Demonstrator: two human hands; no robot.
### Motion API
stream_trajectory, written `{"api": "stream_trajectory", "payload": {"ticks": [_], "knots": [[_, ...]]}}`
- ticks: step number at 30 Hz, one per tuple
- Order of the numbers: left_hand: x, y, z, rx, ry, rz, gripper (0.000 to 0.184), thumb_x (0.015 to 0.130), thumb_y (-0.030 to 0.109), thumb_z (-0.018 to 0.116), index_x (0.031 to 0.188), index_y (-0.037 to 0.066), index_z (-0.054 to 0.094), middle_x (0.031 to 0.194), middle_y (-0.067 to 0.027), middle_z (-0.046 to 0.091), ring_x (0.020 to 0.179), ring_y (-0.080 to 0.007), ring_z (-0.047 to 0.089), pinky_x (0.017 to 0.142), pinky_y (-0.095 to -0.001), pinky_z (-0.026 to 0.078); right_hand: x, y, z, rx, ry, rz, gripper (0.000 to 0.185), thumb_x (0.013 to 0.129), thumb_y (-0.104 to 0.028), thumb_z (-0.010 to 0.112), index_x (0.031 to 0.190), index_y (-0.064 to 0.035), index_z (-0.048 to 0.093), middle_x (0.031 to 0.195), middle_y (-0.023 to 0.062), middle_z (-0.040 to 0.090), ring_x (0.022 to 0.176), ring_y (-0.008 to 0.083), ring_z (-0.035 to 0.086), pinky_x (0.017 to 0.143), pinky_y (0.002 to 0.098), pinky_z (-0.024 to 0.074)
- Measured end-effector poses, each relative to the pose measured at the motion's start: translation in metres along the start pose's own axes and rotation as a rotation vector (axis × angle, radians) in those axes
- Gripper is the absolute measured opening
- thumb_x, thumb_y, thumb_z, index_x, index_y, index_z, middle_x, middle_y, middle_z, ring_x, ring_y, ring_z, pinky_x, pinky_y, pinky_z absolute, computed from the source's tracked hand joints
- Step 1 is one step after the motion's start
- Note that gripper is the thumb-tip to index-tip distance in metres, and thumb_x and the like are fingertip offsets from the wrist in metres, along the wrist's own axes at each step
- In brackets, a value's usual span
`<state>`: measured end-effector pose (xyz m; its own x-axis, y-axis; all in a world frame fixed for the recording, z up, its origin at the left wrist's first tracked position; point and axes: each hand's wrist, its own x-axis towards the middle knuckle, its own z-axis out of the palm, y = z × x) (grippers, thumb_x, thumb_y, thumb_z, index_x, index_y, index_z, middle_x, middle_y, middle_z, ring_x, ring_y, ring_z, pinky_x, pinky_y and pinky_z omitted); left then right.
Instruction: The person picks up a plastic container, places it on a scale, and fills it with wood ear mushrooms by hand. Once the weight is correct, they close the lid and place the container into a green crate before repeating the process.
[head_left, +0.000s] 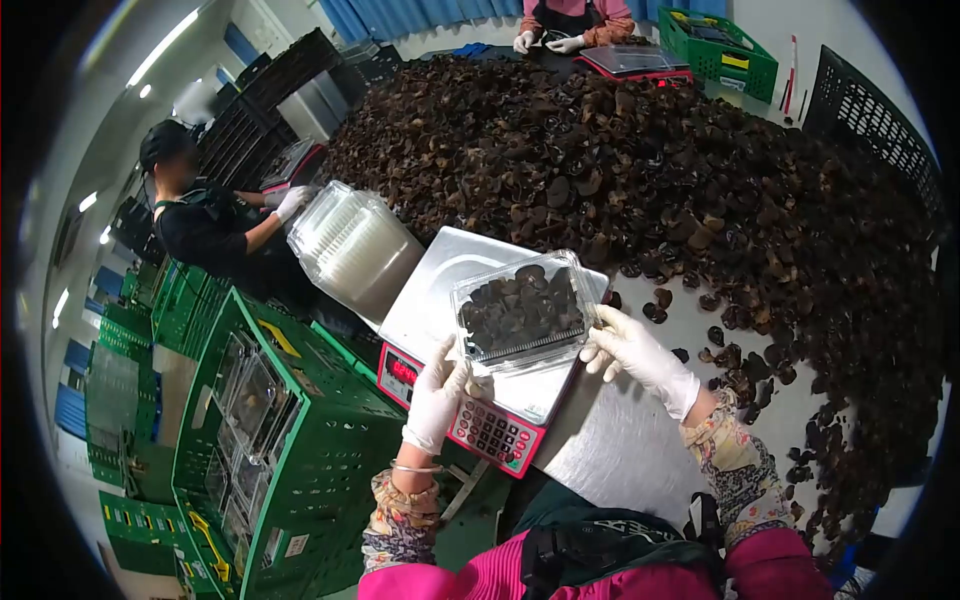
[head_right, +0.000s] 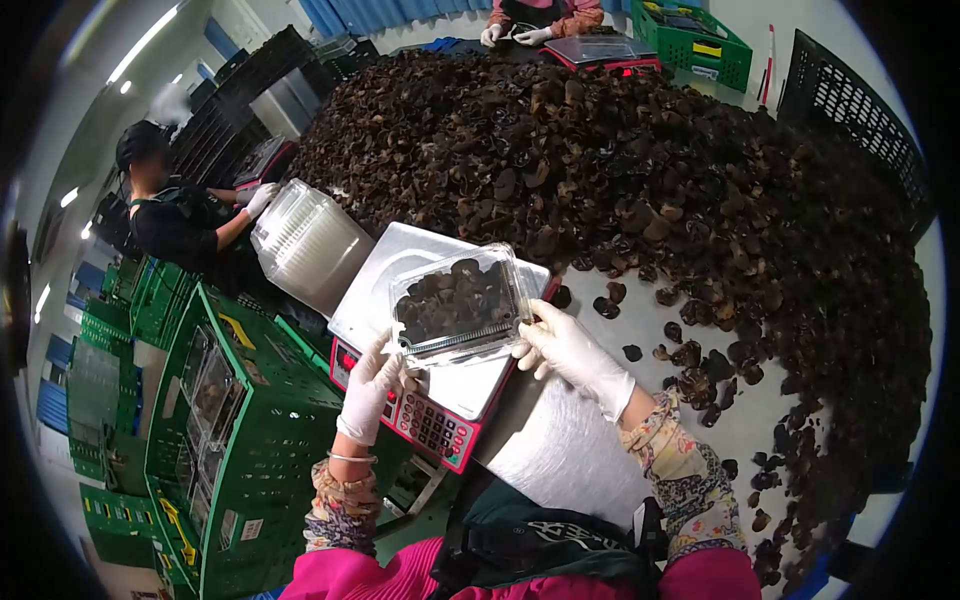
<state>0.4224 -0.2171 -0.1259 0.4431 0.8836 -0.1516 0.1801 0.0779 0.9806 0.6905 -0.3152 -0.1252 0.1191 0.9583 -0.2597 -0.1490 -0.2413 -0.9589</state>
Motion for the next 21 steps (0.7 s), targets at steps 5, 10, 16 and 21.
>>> {"api": "stream_trajectory", "payload": {"ticks": [5,10,16,21], "knots": [[-0.004,-0.003,0.020,-0.233,-0.001,-0.076,0.044,0.098,0.010,0.045,0.140,0.000,0.037,0.081,-0.0071,0.064,0.064,-0.0110,0.060,0.058,-0.0215,0.049,0.005,0.016,0.003,0.118,0.001,-0.091,0.045,0.097,-0.009,0.044,0.140,0.0028,0.035,0.081,0.0056,0.061,0.065,0.0068,0.055,0.057,0.0189,0.0461],[-0.017,-0.002,0.030,-0.317,0.052,-0.009,0.054,0.097,0.007,0.046,0.147,0.001,0.025,0.083,-0.0074,0.062,0.064,-0.0105,0.059,0.057,-0.0197,0.048,0.001,0.027,0.010,0.130,0.120,-0.172,0.049,0.096,-0.007,0.044,0.143,0.0009,0.033,0.079,0.0046,0.060,0.063,0.0062,0.054,0.057,0.0192,0.0454],[-0.066,0.039,0.008,-0.224,0.222,0.270,0.049,0.095,0.011,0.054,0.140,-0.001,0.040,0.082,-0.0066,0.063,0.065,-0.0103,0.059,0.056,-0.0196,0.044,-0.028,0.009,0.033,0.090,-0.069,-0.280,0.053,0.100,-0.023,0.049,0.145,-0.0022,0.032,0.093,0.0102,0.067,0.080,0.0138,0.064,0.067,0.0229,0.0513],[-0.131,0.100,-0.055,-0.091,0.592,0.311,0.044,0.091,0.010,0.054,0.134,-0.003,0.047,0.081,-0.0034,0.059,0.057,-0.0082,0.055,0.050,-0.0188,0.049,-0.040,0.014,0.032,-0.051,-0.158,-0.279,0.037,0.099,-0.018,0.051,0.130,0.0011,0.052,0.095,0.0086,0.068,0.084,0.0119,0.064,0.072,0.0221,0.0485]]}}
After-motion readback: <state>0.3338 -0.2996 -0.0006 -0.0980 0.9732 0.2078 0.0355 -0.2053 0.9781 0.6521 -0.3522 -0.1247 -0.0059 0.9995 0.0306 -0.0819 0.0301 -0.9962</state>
